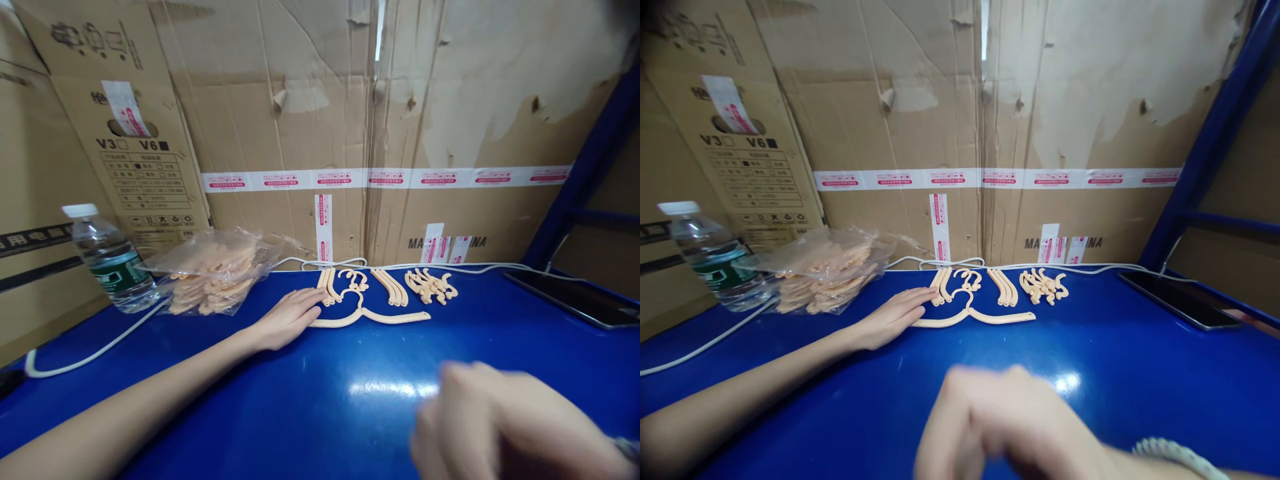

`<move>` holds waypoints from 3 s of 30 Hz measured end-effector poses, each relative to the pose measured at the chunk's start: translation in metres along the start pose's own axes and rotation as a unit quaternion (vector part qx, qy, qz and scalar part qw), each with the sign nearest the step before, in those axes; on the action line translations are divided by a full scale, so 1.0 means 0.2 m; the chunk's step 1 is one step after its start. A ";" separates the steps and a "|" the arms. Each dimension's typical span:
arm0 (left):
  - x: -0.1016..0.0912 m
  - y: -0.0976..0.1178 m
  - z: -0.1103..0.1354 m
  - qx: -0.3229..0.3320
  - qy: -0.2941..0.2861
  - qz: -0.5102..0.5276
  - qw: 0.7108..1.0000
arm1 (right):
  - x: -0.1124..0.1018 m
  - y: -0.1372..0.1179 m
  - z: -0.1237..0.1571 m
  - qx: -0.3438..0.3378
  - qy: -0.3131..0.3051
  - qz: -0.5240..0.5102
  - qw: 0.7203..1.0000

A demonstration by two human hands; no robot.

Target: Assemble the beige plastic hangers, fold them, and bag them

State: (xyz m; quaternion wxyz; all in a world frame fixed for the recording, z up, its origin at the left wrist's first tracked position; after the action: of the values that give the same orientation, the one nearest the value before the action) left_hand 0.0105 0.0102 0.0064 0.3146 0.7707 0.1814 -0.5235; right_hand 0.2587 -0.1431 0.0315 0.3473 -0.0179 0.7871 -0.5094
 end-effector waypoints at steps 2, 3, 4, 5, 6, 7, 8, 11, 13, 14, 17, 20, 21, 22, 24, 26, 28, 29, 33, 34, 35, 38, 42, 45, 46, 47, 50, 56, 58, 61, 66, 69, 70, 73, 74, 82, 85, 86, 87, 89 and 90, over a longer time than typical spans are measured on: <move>-0.01 0.01 0.00 -0.001 0.008 -0.003 1.000 | -0.07 -0.07 -0.13 -0.006 0.031 -0.022 0.999; -0.01 0.01 0.00 0.000 0.011 -0.004 1.000 | -0.12 -0.08 -0.21 -0.022 0.048 -0.020 0.998; -0.01 0.01 0.00 0.000 0.015 -0.005 1.000 | -0.18 -0.07 -0.30 -0.040 0.069 0.016 0.997; -0.01 0.01 0.00 0.002 0.019 -0.005 1.000 | -0.24 -0.04 -0.38 -0.045 0.075 0.081 0.993; -0.01 0.01 0.00 0.004 0.023 -0.005 1.000 | -0.30 0.01 -0.47 -0.040 0.076 0.170 0.982; -0.01 0.01 0.00 0.006 0.027 -0.004 1.000 | -0.35 0.06 -0.54 -0.030 0.079 0.270 0.959; -0.01 0.01 0.00 0.008 0.032 -0.003 0.999 | -0.40 0.12 -0.61 -0.025 0.082 0.306 0.948; -0.01 0.01 0.01 0.011 0.043 -0.001 0.999 | -0.47 0.25 -0.77 -0.022 0.046 0.371 0.927; -0.01 0.00 0.01 0.013 0.047 0.002 0.999 | -0.47 0.31 -0.85 -0.021 0.007 0.405 0.914; -0.01 0.00 0.01 0.014 0.049 0.003 0.999 | -0.46 0.33 -0.88 -0.021 -0.013 0.420 0.907; -0.01 -0.01 0.00 0.017 0.059 0.009 0.998 | -0.43 0.37 -0.96 -0.023 -0.069 0.451 0.890; -0.01 -0.03 0.00 0.017 0.074 0.013 0.997 | -0.40 0.42 -1.01 -0.031 -0.107 0.457 0.883; -0.01 -0.04 0.00 0.017 0.079 0.014 0.997 | -0.40 0.43 -1.03 -0.035 -0.113 0.454 0.883; 0.00 -0.05 0.00 0.016 0.084 0.015 0.996 | -0.39 0.44 -1.03 -0.040 -0.113 0.449 0.886; 0.00 -0.07 -0.01 0.014 0.093 0.016 0.995 | -0.39 0.45 -1.04 -0.055 -0.103 0.431 0.895; 0.00 -0.08 -0.01 0.010 0.103 0.017 0.994 | -0.39 0.45 -1.02 -0.075 -0.070 0.403 0.909; 0.00 -0.10 -0.01 0.003 0.113 0.019 0.993 | -0.40 0.43 -0.99 -0.096 -0.012 0.366 0.925; 0.00 -0.10 -0.01 0.000 0.117 0.020 0.993 | -0.41 0.42 -0.97 -0.105 0.024 0.346 0.932; -0.02 -0.10 -0.01 -0.010 0.129 0.030 0.991 | -0.43 0.37 -0.87 -0.118 0.177 0.252 0.944; -0.02 -0.10 -0.01 -0.012 0.132 0.034 0.991 | -0.42 0.36 -0.85 -0.115 0.210 0.226 0.944; -0.02 -0.10 -0.01 -0.014 0.135 0.037 0.990 | -0.42 0.34 -0.82 -0.111 0.241 0.198 0.944; -0.02 -0.09 -0.01 -0.015 0.146 0.048 0.988 | -0.38 0.30 -0.70 -0.095 0.308 0.118 0.939; -0.03 -0.07 -0.01 -0.016 0.183 0.060 0.981 | -0.30 0.23 -0.53 -0.066 0.338 0.041 0.938; -0.05 -0.04 0.00 -0.016 0.235 0.072 0.969 | -0.22 0.19 -0.42 -0.035 0.333 -0.043 0.941; -0.06 -0.03 0.01 -0.013 0.254 0.077 0.964 | -0.19 0.18 -0.40 -0.023 0.327 -0.080 0.941; -0.08 0.00 0.01 -0.009 0.271 0.082 0.959 | -0.17 0.17 -0.38 -0.014 0.319 -0.116 0.941; -0.12 0.10 0.03 0.006 0.308 0.100 0.946 | -0.10 0.17 -0.36 -0.004 0.298 -0.183 0.937; -0.07 0.34 0.07 0.005 0.291 0.269 0.918 | -0.04 0.18 -0.33 -0.001 0.243 -0.271 0.931; -0.01 0.37 0.07 -0.019 0.257 0.348 0.901 | -0.03 0.18 -0.32 0.007 0.237 -0.290 0.927; 0.05 0.39 0.07 -0.071 0.217 0.451 0.863 | -0.01 0.19 -0.31 0.031 0.243 -0.287 0.926; 0.07 0.39 0.07 -0.106 0.228 0.530 0.810 | 0.01 0.21 -0.32 0.076 0.236 -0.289 0.925; 0.08 0.40 0.07 -0.105 0.191 0.526 0.822 | 0.01 0.22 -0.32 0.085 0.247 -0.307 0.915; 0.08 0.40 0.07 -0.105 0.179 0.525 0.826 | 0.01 0.23 -0.32 0.087 0.250 -0.318 0.911; 0.08 0.40 0.08 -0.099 0.176 0.530 0.824 | 0.00 0.24 -0.32 0.096 0.257 -0.339 0.900; 0.07 0.41 0.08 -0.097 0.181 0.531 0.822 | 0.00 0.25 -0.32 0.099 0.260 -0.341 0.898; 0.06 0.41 0.08 -0.086 0.189 0.501 0.840 | -0.01 0.25 -0.34 0.086 0.183 -0.348 0.916; 0.07 0.41 0.08 -0.088 0.188 0.500 0.841 | 0.00 0.24 -0.35 0.090 0.149 -0.361 0.916; 0.06 0.41 0.08 -0.087 0.188 0.499 0.842 | 0.00 0.23 -0.35 0.093 0.141 -0.369 0.914; 0.06 0.41 0.08 -0.087 0.188 0.497 0.843 | 0.00 0.23 -0.35 0.095 0.134 -0.377 0.912; 0.06 0.41 0.08 -0.089 0.188 0.495 0.844 | 0.01 0.22 -0.34 0.099 0.121 -0.385 0.910; 0.06 0.41 0.08 -0.089 0.186 0.495 0.844 | 0.01 0.22 -0.34 0.101 0.114 -0.387 0.910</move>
State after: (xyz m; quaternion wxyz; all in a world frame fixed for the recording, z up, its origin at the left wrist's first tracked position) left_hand 0.0547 -0.0617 0.0150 0.5596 0.8097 -0.1237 -0.1264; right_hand 0.2334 -0.0677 0.0109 0.0312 -0.2275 0.6969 -0.6794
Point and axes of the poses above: each hand's wrist, its own z-axis away from the middle knuckle, its own x-axis out of the palm, y = z × x, the point moved 2 cm from there along -z, towards the middle knuckle, and after that the axes turned 1 degree about x, right-handed, at the moved point
